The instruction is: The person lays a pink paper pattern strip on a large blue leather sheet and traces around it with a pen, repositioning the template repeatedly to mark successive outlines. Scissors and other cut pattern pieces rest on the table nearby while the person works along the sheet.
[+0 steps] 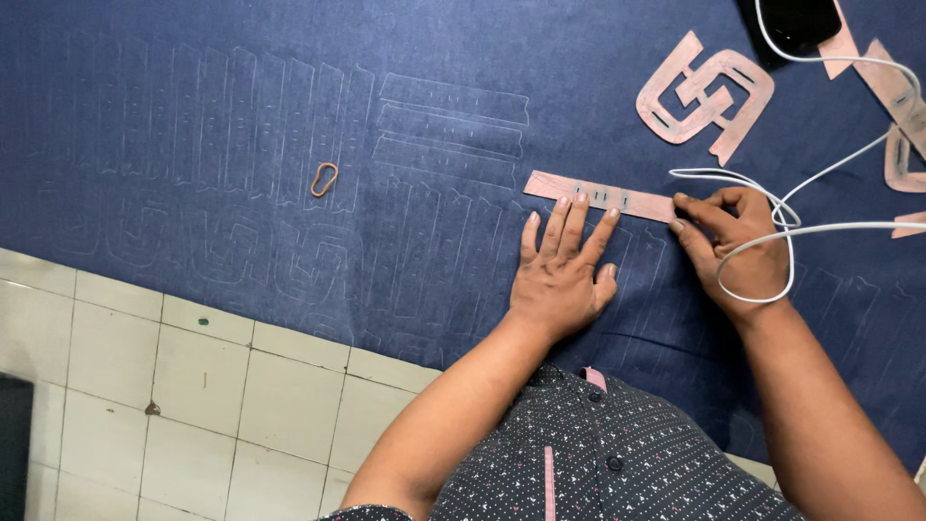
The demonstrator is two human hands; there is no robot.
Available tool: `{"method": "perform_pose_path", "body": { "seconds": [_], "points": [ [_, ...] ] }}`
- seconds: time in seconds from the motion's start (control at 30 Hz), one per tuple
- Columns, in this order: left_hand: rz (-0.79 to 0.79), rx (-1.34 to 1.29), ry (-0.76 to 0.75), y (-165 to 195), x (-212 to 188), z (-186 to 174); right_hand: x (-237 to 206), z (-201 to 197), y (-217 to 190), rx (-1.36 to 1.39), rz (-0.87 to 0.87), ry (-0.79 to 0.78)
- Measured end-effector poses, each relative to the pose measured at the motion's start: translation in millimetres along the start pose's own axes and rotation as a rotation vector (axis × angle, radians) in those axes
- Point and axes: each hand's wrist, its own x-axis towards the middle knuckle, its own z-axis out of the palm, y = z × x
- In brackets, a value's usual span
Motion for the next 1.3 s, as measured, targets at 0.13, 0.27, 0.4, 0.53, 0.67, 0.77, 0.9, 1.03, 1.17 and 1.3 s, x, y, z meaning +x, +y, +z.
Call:
{"method": "perform_pose_path", "body": {
  "seconds": [0.13, 0.27, 0.4, 0.53, 0.67, 0.77, 0.9, 1.03, 1.17, 1.3],
  "points": [
    [0.0, -0.002, 0.003, 1, 1, -3, 0, 0, -1, -0.036, -0.001, -0.005],
    [-0.002, 0.001, -0.006, 7, 6, -8, 3, -4, -9, -0.065, -0.068, -0.006],
    [0.083, 0.062, 0.002, 9, 16, -13, 14, -7, -29, 0.01, -0.18, 0.039],
    [0.128, 0.008, -0.031, 6, 23, -15, 43, -5, -54, 0.085, -0.145, 0.042],
    [0.165, -0.014, 0.029, 1, 25, -13, 77, 12, -75, 0.347, -0.117, -0.131],
    [0.155, 0.002, -0.009, -1, 28, -13, 91, 26, -88, 0.336, -0.178, -0.218],
    [0.129, -0.015, -0.088, 0, 31, -15, 103, 43, -101, 0.271, -0.179, -0.31],
    [0.102, -0.021, -0.058, 3, 33, -20, 103, 47, -107, 0.256, -0.179, -0.342],
    [0.091, -0.035, -0.056, 4, 34, -23, 105, 46, -109, 0.227, -0.231, -0.338],
    [0.117, -0.062, -0.016, 2, 32, -23, 109, 44, -110, 0.149, -0.286, -0.336]
  ]
}}
